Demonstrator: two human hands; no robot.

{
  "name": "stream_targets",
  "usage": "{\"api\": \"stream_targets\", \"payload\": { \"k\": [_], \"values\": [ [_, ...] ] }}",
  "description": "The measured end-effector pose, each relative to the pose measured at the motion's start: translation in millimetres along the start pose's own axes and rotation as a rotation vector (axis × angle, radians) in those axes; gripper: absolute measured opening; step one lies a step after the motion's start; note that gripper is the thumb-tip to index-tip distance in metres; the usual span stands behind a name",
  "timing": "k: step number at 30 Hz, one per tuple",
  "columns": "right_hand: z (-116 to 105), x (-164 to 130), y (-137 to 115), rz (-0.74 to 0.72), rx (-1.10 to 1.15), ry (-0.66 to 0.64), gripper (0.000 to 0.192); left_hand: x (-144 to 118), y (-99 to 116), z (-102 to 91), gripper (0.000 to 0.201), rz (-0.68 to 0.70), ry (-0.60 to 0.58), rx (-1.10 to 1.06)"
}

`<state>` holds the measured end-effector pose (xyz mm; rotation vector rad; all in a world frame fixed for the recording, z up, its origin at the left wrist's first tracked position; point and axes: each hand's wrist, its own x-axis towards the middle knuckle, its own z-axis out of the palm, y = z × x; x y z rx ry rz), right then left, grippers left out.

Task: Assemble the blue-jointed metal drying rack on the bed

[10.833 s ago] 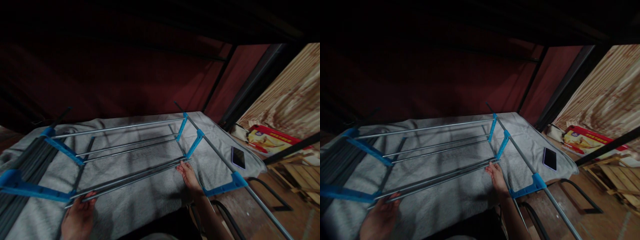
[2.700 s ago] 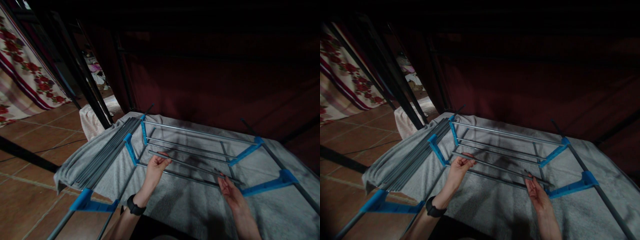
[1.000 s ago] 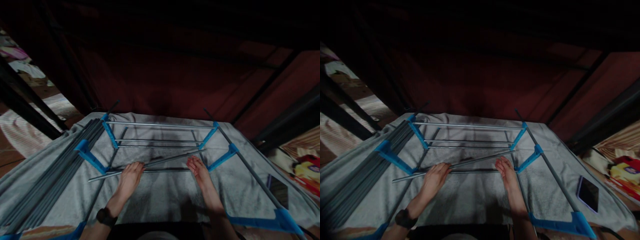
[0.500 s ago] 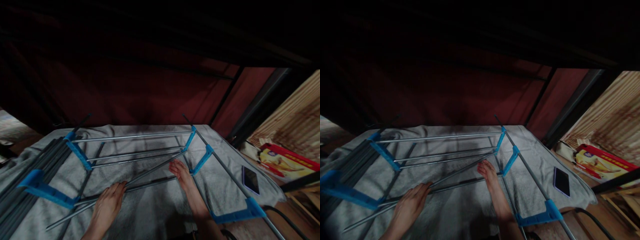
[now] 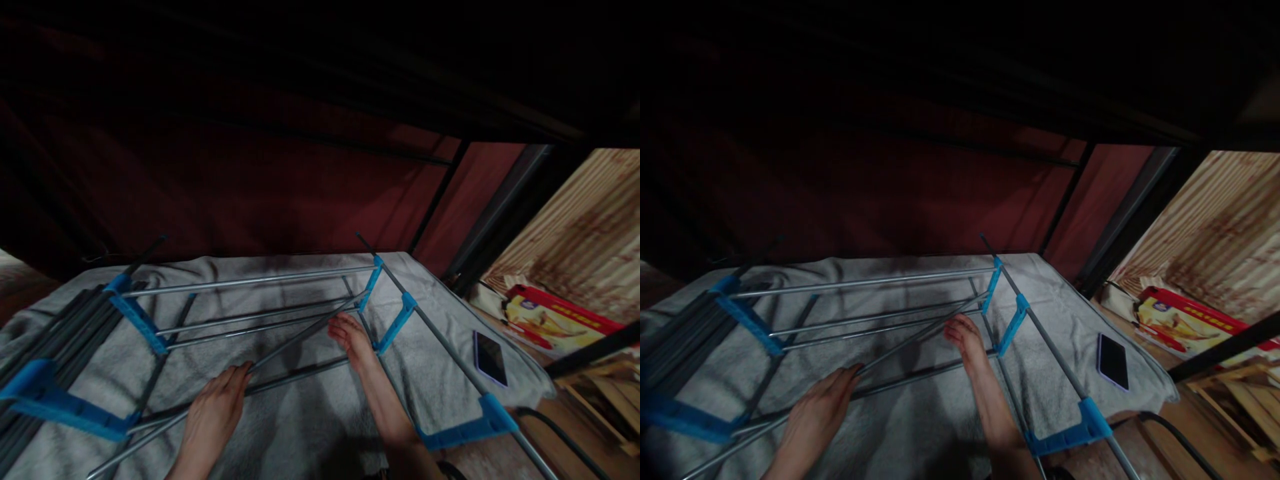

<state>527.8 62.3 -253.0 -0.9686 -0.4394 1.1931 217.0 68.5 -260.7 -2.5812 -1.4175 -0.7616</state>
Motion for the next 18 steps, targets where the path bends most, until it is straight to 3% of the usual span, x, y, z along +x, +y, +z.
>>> {"api": "stream_targets", "payload": {
  "k": [18],
  "values": [
    [1.3, 9.4, -2.1, 0.004, 0.050, -0.010, 0.037, 10.7, 6.6, 9.0, 0.041, -0.003, -0.002, 0.053]
  ]
}}
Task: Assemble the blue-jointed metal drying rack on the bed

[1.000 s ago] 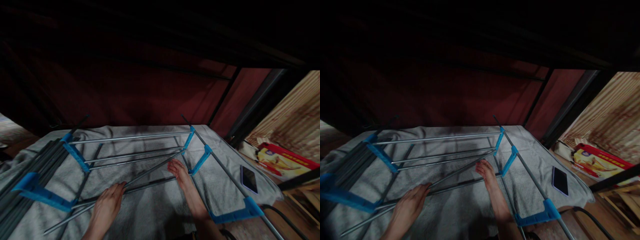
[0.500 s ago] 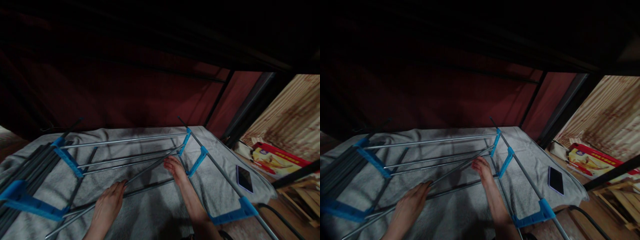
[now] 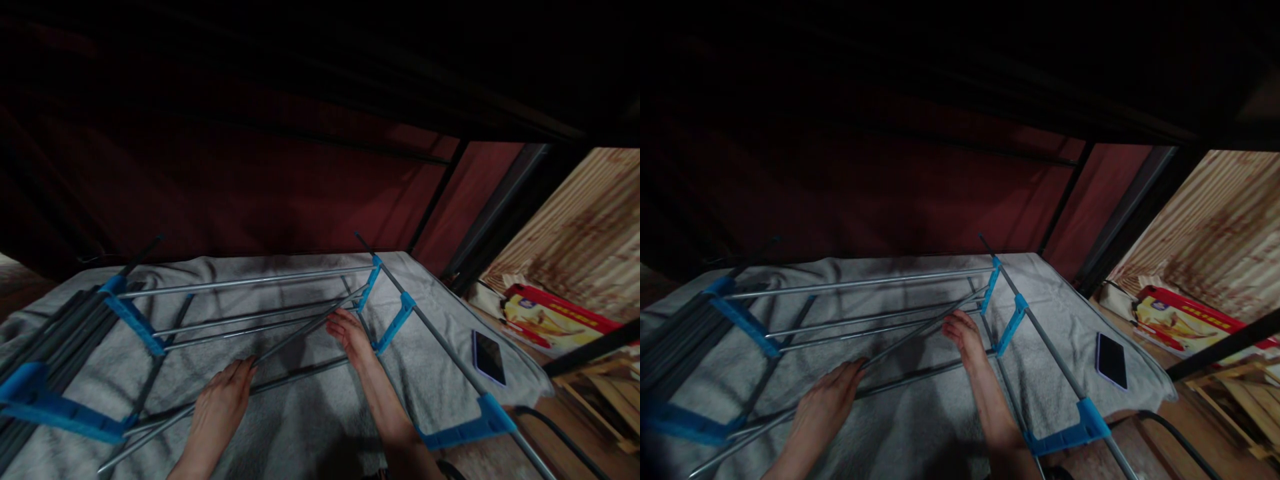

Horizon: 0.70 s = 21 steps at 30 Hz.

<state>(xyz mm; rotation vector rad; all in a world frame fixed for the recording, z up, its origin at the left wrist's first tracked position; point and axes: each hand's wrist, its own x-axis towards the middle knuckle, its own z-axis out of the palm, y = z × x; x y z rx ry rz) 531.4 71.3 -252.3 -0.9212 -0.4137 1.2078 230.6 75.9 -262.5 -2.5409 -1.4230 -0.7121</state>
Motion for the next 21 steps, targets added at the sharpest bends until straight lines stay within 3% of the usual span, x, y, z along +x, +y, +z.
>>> {"api": "stream_targets", "payload": {
  "k": [21],
  "values": [
    [-1, 2, 0, 0.007, -0.002, -0.015, 0.040, 6, -7, 8.1, 0.038, 0.058, 0.045, 0.036]
  ]
}}
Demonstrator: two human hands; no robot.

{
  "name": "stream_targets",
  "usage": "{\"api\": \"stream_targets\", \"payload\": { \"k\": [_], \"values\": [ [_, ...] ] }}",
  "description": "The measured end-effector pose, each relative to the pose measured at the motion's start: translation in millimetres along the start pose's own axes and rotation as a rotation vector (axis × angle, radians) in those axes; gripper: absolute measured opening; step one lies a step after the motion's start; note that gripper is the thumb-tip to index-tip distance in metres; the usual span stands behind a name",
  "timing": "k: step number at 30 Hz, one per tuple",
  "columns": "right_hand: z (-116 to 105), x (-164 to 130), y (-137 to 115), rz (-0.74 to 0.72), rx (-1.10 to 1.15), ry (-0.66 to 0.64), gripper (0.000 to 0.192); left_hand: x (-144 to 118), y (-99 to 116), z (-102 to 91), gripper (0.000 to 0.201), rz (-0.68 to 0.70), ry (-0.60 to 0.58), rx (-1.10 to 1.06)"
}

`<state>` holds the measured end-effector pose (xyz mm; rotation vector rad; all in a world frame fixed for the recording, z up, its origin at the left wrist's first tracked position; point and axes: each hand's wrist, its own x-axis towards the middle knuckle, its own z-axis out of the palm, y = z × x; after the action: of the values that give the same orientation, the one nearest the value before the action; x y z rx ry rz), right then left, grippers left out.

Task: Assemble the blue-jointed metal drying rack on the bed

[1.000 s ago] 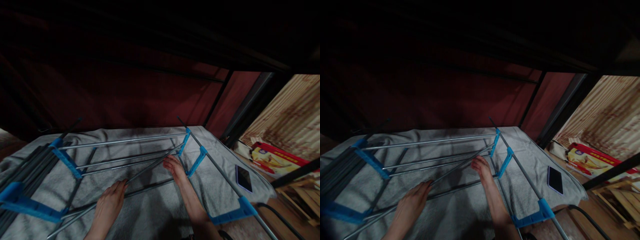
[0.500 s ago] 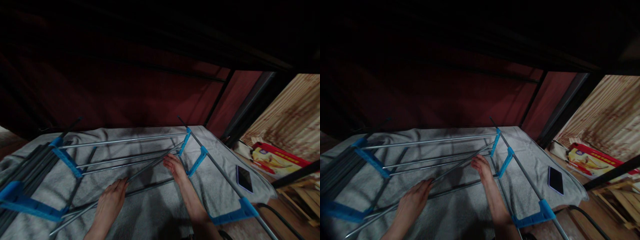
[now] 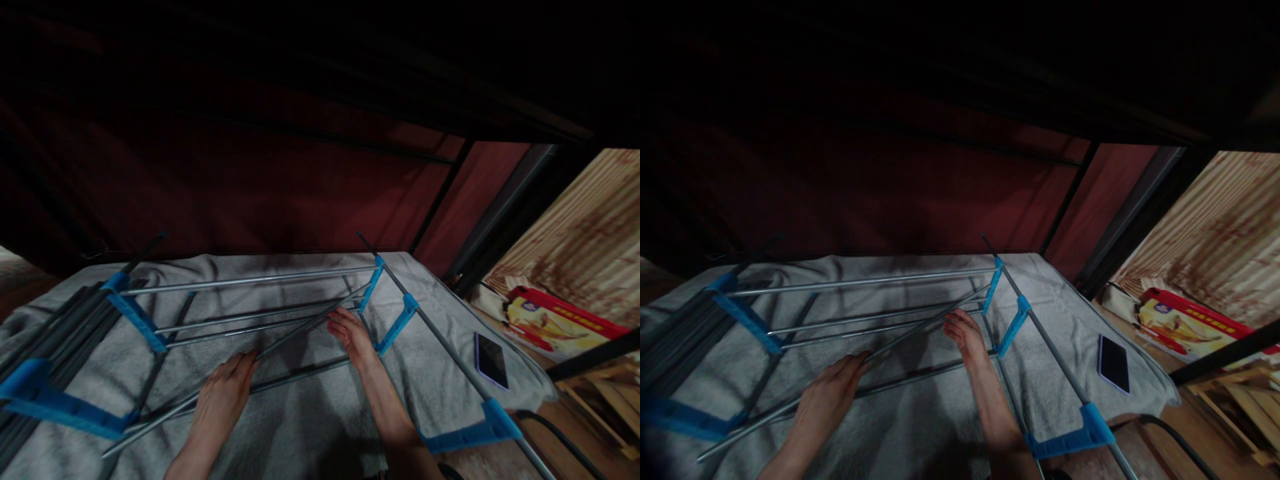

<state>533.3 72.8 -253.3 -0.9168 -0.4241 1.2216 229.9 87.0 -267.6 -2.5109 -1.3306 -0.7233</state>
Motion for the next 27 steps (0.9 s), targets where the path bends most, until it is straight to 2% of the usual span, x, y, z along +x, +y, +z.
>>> {"api": "stream_targets", "payload": {
  "k": [8, 20, 27],
  "values": [
    [-9, -7, 1, 0.009, -0.080, -0.019, 0.040, 11, -5, -6.8, 0.038, -0.006, -0.002, -0.031],
    [-50, -25, 28, 0.036, -0.181, 0.049, 0.033, 32, -13, -18.1, 0.039, -0.011, -0.020, -0.023],
    [-65, -26, 51, -0.195, -0.438, 0.142, 0.034, 38, -10, -21.1, 0.036, -0.098, -0.077, -0.049]
  ]
}}
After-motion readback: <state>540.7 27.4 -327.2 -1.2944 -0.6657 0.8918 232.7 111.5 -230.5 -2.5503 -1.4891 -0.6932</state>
